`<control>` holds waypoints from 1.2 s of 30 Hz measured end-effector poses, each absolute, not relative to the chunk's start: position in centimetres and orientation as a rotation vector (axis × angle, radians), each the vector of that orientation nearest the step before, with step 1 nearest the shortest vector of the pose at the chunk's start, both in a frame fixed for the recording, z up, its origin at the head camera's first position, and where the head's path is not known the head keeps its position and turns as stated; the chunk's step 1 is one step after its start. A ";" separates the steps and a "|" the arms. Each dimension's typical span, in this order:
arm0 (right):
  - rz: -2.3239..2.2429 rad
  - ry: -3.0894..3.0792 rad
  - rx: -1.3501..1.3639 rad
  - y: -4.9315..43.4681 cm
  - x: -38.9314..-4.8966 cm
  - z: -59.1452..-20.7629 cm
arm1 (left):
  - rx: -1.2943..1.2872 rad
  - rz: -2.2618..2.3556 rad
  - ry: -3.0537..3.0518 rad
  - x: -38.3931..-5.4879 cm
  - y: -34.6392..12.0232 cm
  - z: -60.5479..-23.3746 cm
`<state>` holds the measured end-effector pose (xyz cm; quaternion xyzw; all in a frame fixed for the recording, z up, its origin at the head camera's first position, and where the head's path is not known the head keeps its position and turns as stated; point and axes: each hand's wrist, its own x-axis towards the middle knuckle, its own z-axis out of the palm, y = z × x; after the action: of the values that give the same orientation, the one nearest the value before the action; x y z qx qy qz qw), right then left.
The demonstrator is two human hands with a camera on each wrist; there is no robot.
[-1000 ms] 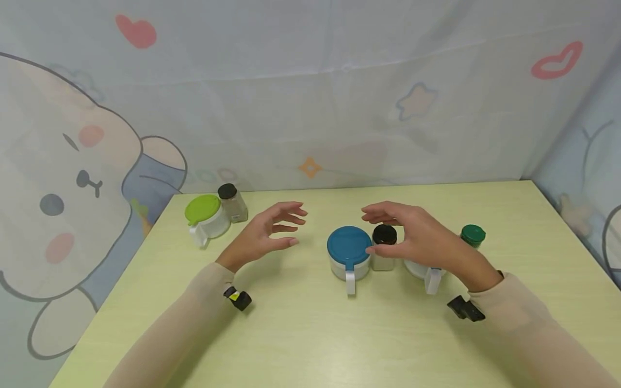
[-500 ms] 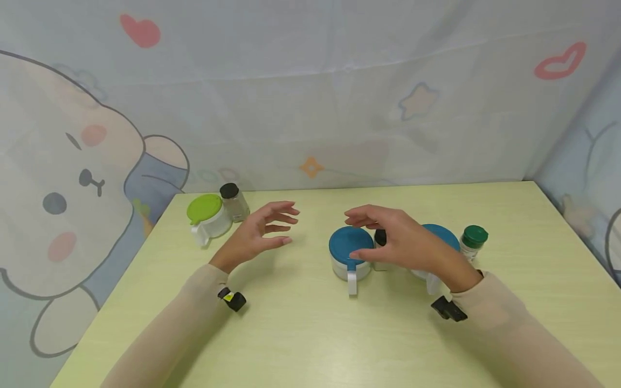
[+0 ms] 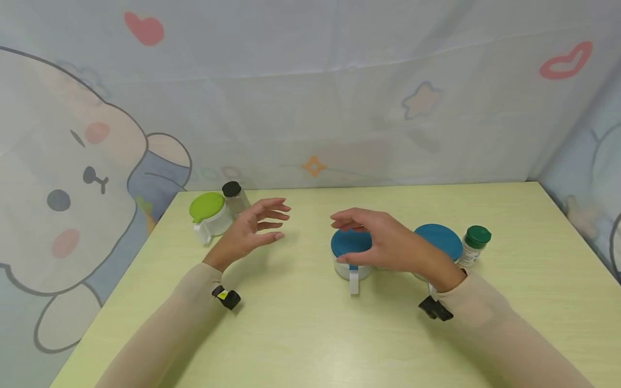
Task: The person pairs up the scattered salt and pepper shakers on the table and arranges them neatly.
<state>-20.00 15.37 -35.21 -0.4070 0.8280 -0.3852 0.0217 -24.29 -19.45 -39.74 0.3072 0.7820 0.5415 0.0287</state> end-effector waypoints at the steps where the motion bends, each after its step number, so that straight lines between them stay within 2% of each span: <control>1: -1.196 2.560 -1.266 15.2 -20.0 -35.2 | 0.939 1.676 2.410 -24.1 -19.5 -39.6; 10: -1.228 2.498 -1.279 14.0 -19.9 -35.5 | 0.916 1.700 2.405 -22.6 -19.6 -37.7; 36: -1.241 2.416 -1.276 10.2 -19.6 -36.1 | 0.843 1.693 2.480 -22.7 -21.8 -37.4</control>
<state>-19.57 10.20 -36.12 -0.4240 0.8032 -0.4126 0.0701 -22.71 -21.83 -37.43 0.2704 0.7950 0.5428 0.0112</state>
